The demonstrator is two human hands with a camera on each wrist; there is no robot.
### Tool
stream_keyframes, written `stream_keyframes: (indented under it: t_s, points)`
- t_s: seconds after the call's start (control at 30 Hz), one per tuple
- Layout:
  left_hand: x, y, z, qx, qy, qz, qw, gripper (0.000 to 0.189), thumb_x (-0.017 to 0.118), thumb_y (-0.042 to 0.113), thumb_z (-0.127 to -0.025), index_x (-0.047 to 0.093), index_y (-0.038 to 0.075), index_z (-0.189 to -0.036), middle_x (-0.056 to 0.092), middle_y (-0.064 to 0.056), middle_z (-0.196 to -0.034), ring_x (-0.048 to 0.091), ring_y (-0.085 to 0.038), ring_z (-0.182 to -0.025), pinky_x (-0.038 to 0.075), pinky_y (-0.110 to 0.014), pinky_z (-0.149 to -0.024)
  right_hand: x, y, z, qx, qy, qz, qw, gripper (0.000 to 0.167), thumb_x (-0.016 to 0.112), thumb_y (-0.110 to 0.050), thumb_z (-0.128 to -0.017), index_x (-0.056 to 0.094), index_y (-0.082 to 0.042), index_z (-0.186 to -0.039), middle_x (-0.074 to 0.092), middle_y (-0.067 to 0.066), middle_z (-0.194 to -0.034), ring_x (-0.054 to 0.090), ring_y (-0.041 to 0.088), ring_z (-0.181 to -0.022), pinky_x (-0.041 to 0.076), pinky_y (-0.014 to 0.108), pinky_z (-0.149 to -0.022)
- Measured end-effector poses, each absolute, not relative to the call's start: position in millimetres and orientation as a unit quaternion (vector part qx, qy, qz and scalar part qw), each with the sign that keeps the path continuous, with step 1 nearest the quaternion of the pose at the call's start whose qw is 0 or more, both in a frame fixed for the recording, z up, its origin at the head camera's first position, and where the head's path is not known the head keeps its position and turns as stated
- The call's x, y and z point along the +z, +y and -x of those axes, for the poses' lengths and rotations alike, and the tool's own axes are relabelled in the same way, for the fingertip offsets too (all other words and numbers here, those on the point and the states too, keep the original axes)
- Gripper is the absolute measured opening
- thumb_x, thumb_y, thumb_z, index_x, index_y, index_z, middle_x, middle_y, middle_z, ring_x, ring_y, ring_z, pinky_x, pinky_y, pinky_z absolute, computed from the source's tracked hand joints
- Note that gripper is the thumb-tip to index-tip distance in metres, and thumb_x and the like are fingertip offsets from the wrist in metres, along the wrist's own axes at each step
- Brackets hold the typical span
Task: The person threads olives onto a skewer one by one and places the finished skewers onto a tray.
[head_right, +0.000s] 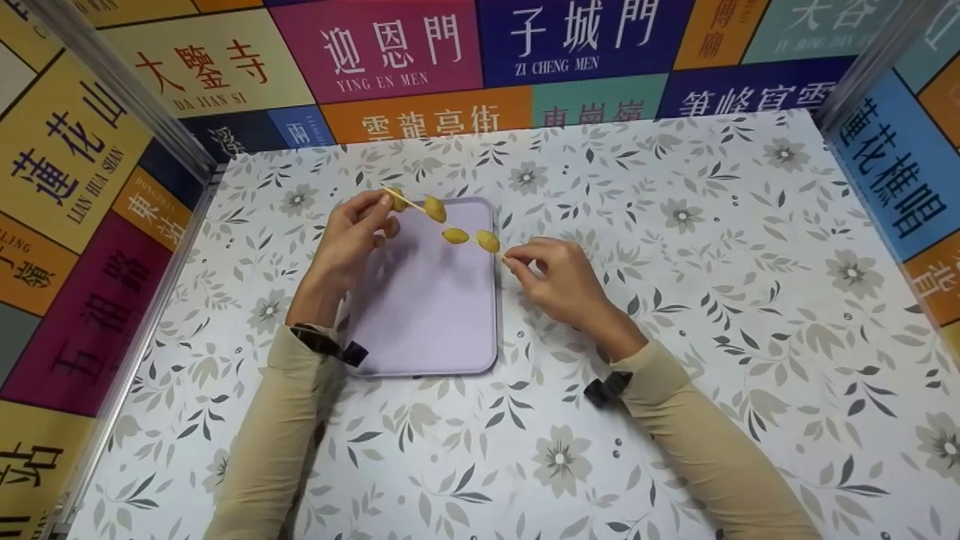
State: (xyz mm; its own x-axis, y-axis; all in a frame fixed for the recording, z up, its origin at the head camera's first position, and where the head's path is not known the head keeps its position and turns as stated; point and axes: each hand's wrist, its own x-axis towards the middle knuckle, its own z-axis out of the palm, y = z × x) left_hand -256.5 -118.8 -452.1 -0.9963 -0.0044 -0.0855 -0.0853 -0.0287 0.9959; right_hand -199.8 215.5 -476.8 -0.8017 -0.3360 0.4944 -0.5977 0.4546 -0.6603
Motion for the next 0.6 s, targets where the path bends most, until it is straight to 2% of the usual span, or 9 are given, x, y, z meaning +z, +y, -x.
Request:
stream_keyframes:
  t_s: [0.13,0.23,0.33,0.47,0.6]
  points:
    - [-452,-122,255,0.748,0.658,0.074,0.032,0.028,0.075,0.034,-0.105,0.075,0.013,-0.124,0.075,-0.001,-0.096,0.061,-0.021,-0.084,0.044,-0.03,-0.071,-477,216,200,0.44,-0.839,-0.287,0.145,0.011,0.082,-0.009,-0.097,0.087,-0.011,-0.107,0.076,-0.004,-0.083,0.049,0.009,-0.064,0.037,0.018,-0.06]
    - [-453,-125,254,0.765,0.636,0.092,0.033,0.03,0.076,0.038,-0.103,0.075,0.012,-0.12,0.075,-0.001,-0.093,0.058,-0.021,-0.082,0.041,-0.032,-0.074,-477,216,200,0.44,-0.839,-0.288,0.141,0.01,0.082,-0.009,-0.097,0.087,-0.011,-0.106,0.074,-0.005,-0.081,0.048,0.009,-0.062,0.036,0.019,-0.06]
    - [-453,-129,253,0.774,0.623,0.113,0.034,0.032,0.076,0.041,-0.102,0.076,0.013,-0.118,0.08,-0.003,-0.1,0.061,-0.023,-0.084,0.039,-0.033,-0.078,-476,215,200,0.441,-0.84,-0.288,0.133,0.01,0.081,-0.01,-0.098,0.087,-0.012,-0.106,0.073,-0.005,-0.08,0.047,0.01,-0.062,0.035,0.019,-0.059]
    - [-451,-133,255,0.769,0.623,0.139,0.03,0.03,0.076,0.042,-0.103,0.076,0.015,-0.117,0.083,-0.008,-0.115,0.066,-0.021,-0.087,0.04,-0.03,-0.076,-477,215,201,0.438,-0.841,-0.289,0.129,0.01,0.081,-0.012,-0.099,0.087,-0.012,-0.106,0.07,-0.006,-0.077,0.046,0.01,-0.061,0.034,0.02,-0.059]
    - [-448,-136,255,0.766,0.626,0.143,0.029,0.03,0.075,0.041,-0.104,0.076,0.015,-0.117,0.082,-0.01,-0.119,0.067,-0.022,-0.09,0.04,-0.031,-0.076,-478,215,201,0.436,-0.842,-0.291,0.128,0.01,0.08,-0.013,-0.099,0.087,-0.012,-0.106,0.069,-0.007,-0.076,0.046,0.011,-0.06,0.033,0.02,-0.057]
